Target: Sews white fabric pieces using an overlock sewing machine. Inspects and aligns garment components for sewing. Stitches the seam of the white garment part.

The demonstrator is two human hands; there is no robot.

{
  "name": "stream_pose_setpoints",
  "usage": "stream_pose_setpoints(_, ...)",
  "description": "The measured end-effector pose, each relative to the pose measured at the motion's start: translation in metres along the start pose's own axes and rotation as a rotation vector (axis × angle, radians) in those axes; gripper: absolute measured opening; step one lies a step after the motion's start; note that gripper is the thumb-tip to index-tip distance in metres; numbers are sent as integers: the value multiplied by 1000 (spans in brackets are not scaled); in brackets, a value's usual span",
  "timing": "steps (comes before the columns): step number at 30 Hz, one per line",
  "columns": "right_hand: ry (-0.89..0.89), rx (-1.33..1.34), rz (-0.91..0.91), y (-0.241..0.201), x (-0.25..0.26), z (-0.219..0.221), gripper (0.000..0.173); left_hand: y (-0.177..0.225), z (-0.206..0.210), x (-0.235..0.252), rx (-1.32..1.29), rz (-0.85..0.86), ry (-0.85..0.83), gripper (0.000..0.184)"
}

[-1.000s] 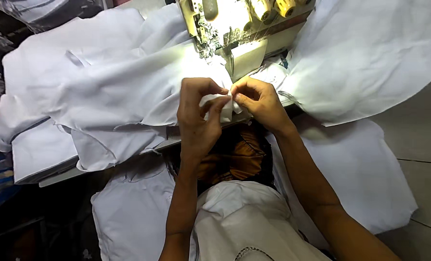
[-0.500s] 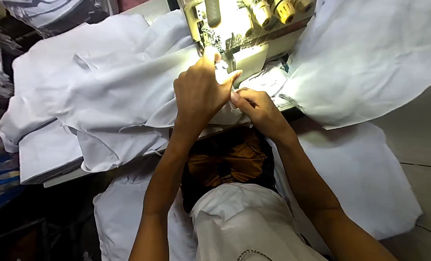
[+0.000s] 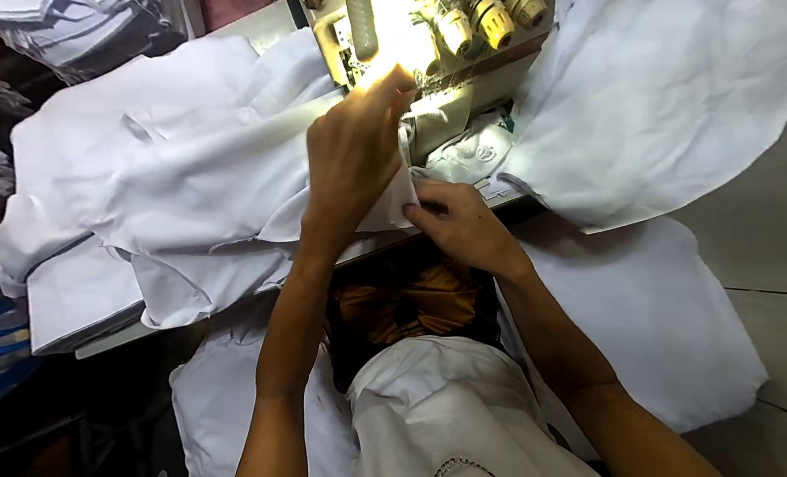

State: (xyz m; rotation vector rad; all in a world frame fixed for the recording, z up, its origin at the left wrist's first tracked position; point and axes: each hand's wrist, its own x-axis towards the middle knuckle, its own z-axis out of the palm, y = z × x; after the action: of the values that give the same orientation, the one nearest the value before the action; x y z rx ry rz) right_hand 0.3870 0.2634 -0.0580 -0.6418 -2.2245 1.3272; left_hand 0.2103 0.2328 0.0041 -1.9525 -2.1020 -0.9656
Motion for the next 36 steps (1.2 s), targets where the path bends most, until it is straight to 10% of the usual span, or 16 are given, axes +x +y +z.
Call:
stream_pose_setpoints(4,-185,400,31,6,-3,-7,22,-21,-20,-50,-475,46,83,26)
stream_pose_setpoints(8,-251,779,221,19,-1,-19,39,-23,-12,-139,-714,-435,146,19)
stream_pose_setpoints(13,-82,622,291,20,14,-33,67,-24,-5,-177,-746,-874,-74,39)
stream_pose_setpoints(24,15,-178,245,-5,40,-15,40,-36,9,-152,-599,-723,725,19)
stream_pose_setpoints(36,62,412,198,6,-12,31,26,-112,-41,-94,-317,-712,329,30)
